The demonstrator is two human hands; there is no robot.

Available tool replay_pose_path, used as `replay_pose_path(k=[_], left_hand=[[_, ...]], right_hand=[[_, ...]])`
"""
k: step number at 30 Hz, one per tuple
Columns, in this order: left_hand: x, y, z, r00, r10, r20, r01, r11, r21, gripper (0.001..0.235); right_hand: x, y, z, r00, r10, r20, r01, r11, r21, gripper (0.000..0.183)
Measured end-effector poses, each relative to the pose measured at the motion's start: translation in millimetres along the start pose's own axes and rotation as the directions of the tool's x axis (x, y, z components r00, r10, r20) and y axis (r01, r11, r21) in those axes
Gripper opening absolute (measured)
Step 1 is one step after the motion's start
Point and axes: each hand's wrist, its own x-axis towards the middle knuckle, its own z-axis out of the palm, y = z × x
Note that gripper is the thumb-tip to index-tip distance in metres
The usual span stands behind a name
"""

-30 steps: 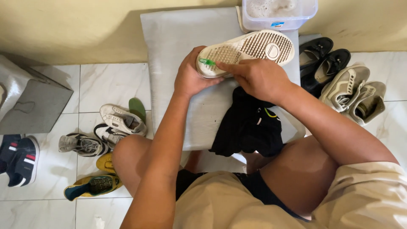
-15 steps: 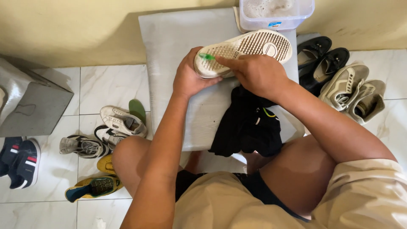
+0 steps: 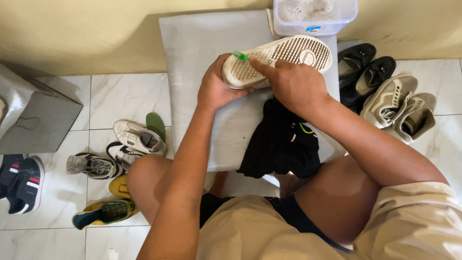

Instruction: The person scrubs the sole of a white sneaker with a green toothbrush dipped in soapy water, then wipes the sole with a black cloth. The person repeats the scrubbing and wiping process on the shoe's sole.

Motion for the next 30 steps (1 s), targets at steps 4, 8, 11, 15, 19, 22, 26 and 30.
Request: replay_pose_path(k=[4,8,11,15,19,22,26,30], left_hand=[[-2,-7,0,1.000,-0.010,0.010,0.010,1.000,0.004,0.092],[0,-4,-1,1.000,0.012,0.014,-0.013,1.000,0.021,0.092],[-1,-5,0,1.000,0.019,0.007,-0.019,1.000,-0.001,0.091],[2,20,-6,0.999,0.051,-0.011,-0.050,0.996,0.072,0.087],[-1,20,-6,0.998,0.066,-0.007,-0.066,0.996,0.052,0.085],[2,20,-6,0.997,0.076,-0.018,-0.075,0.995,0.058,0.086],[0,20,-6,0.998,0.065,-0.010,-0.064,0.995,0.072,0.087],[1,21,-6,0.999,0.047,0.001,-0.047,0.997,0.063,0.086]], right_hand=[[1,-11,-24,0.996,-0.044,0.078,0.036,0.994,0.103,0.046],[1,-4,-22,0.991,-0.074,0.110,0.030,0.935,0.353,0.040],[2,14,-7,0.993,-0.057,0.107,0.011,0.921,0.390,0.041],[2,33,11,0.999,0.040,-0.003,-0.037,0.948,0.315,0.048],[-4,58,30,0.992,0.105,0.075,-0.118,0.972,0.203,0.051],[-6,66,27,0.993,0.063,0.102,-0.105,0.868,0.485,0.056],[-9,67,27,0.988,0.086,0.126,-0.140,0.840,0.524,0.052],[-14,69,30,0.997,0.075,-0.029,-0.060,0.930,0.362,0.050]])
